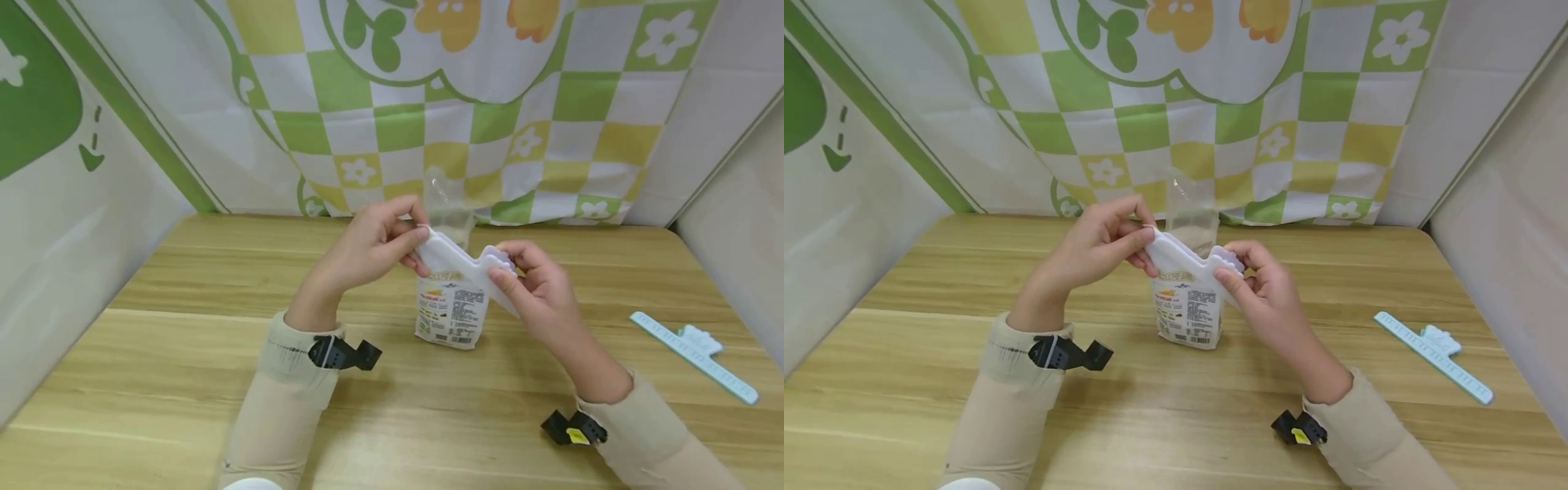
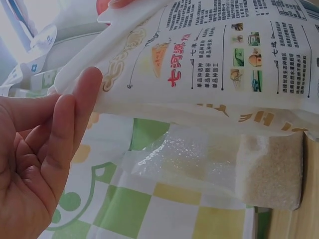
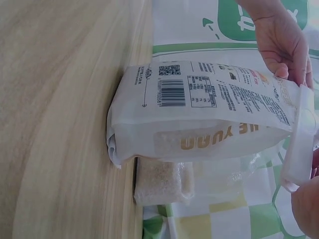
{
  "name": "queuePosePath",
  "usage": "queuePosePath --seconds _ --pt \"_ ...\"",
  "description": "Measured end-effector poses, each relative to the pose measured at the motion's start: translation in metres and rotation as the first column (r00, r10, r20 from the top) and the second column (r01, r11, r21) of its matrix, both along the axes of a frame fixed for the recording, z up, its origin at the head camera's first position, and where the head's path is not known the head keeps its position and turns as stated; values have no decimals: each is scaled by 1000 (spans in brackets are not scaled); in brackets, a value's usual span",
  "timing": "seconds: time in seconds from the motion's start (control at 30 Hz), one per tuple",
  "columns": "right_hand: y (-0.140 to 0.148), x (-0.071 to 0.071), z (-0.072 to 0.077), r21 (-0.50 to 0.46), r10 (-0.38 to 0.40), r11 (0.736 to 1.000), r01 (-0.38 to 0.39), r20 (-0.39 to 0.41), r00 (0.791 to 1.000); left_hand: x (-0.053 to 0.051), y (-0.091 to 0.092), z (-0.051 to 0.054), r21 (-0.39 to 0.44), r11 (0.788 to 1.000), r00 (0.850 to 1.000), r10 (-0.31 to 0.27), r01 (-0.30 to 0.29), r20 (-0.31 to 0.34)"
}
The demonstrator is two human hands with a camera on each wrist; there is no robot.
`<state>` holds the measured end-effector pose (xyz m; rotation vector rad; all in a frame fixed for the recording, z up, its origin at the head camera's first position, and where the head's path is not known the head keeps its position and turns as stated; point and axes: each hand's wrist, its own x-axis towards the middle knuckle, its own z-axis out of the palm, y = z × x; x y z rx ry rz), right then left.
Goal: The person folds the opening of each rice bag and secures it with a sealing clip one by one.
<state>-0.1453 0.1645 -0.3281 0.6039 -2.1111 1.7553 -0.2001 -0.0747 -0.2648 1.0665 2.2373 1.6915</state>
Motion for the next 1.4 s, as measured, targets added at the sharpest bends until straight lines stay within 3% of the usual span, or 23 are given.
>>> queuePosePath --seconds 0.3,0.43,0.8,0.97,1.2,1.4 --pt "-6 4 4 -33 -31 999 32 23 999 -1 -3 2 -24 1000 999 -2 3 44" --pt "-7 4 4 -57 -29 998 30 13 999 -3 -4 2 -10 999 996 -35 36 81" --pt "-10 3 2 -20 -52 998 52 12 999 -10 -16 -3 -29 989 974 -137 144 180" --pt "-13 3 3 -11 -64 998 64 -9 998 -11 -20 -4 -43 986 960 -145 159 241" --pt "-21 3 7 24 -70 997 73 -82 994 -10 -20 -3 -44 983 958 -163 178 234" --pt "-24 2 8 -12 -51 999 50 -89 995 -11 -22 -3 -48 981 958 -172 187 229"
